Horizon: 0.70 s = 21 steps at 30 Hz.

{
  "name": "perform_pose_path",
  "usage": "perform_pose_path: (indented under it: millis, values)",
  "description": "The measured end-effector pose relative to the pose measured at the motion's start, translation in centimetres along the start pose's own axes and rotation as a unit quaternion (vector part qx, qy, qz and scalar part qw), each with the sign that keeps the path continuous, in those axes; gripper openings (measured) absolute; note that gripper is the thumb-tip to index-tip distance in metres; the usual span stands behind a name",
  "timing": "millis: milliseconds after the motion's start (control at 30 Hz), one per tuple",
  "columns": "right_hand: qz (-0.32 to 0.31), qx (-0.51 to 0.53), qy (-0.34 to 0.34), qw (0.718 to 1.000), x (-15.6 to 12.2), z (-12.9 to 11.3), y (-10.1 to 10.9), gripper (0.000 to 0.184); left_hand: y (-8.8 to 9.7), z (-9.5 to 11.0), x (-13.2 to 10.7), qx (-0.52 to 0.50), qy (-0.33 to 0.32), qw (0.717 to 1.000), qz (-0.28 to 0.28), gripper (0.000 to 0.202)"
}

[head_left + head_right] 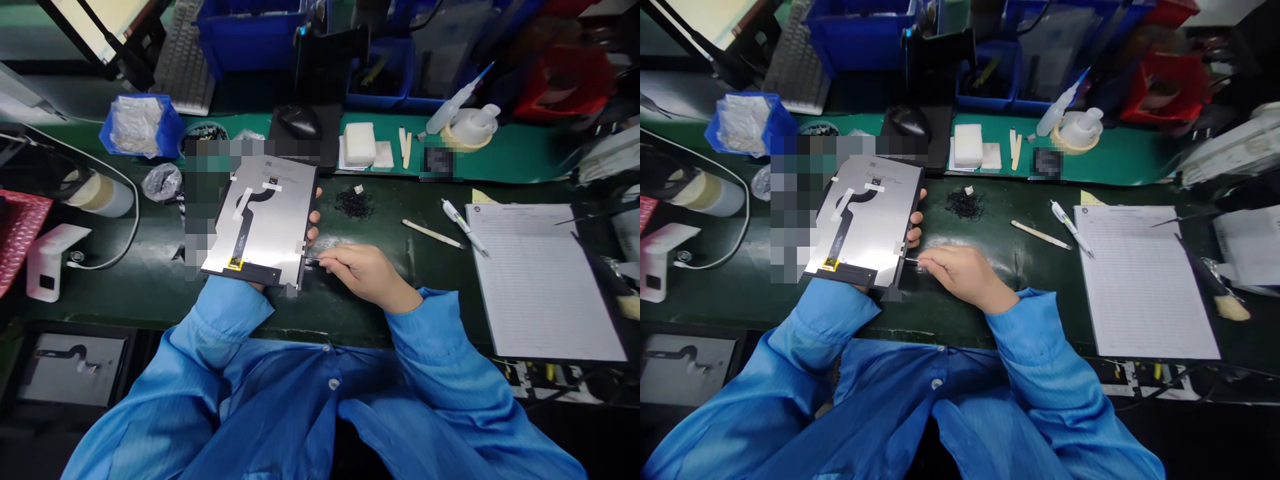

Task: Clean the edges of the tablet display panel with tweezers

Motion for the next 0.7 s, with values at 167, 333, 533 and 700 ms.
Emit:
perform_pose_path:
  millis: [167, 333, 533, 700]
  values:
    - [0.020, 0.037, -0.039, 0.998, 0.1, 0.1, 0.3, 0.022, -0.4, -0.1, -0.3, 0.012, -0.019, 0.999, -0.034, 0.084]
    - [0.079, 0.081, -0.104, 0.988, -0.3, 0.9, 0.6, 0.018, -0.7, 0.4, -0.3, 0.038, -0.022, 0.999, 0.005, 0.086]
    - [0.127, 0.109, -0.158, 0.973, -0.7, 2.2, 0.7, 0.024, -0.7, 1.3, -0.1, 0.052, -0.010, 0.999, -0.011, 0.090]
    - [0.142, 0.124, -0.173, 0.967, -0.7, 2.4, 0.9, 0.027, 0.3, 1.5, 0.5, 0.059, -0.004, 0.998, -0.020, 0.088]
Point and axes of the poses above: each hand's wrist, its own x-axis towards the middle knuckle, its own y-axis out of the back of the hand, z = x × y, the point moved 6 cm from there along x, towards the middle knuckle, and after that the axes turned 14 degrees about x, right-handed, at the moved point
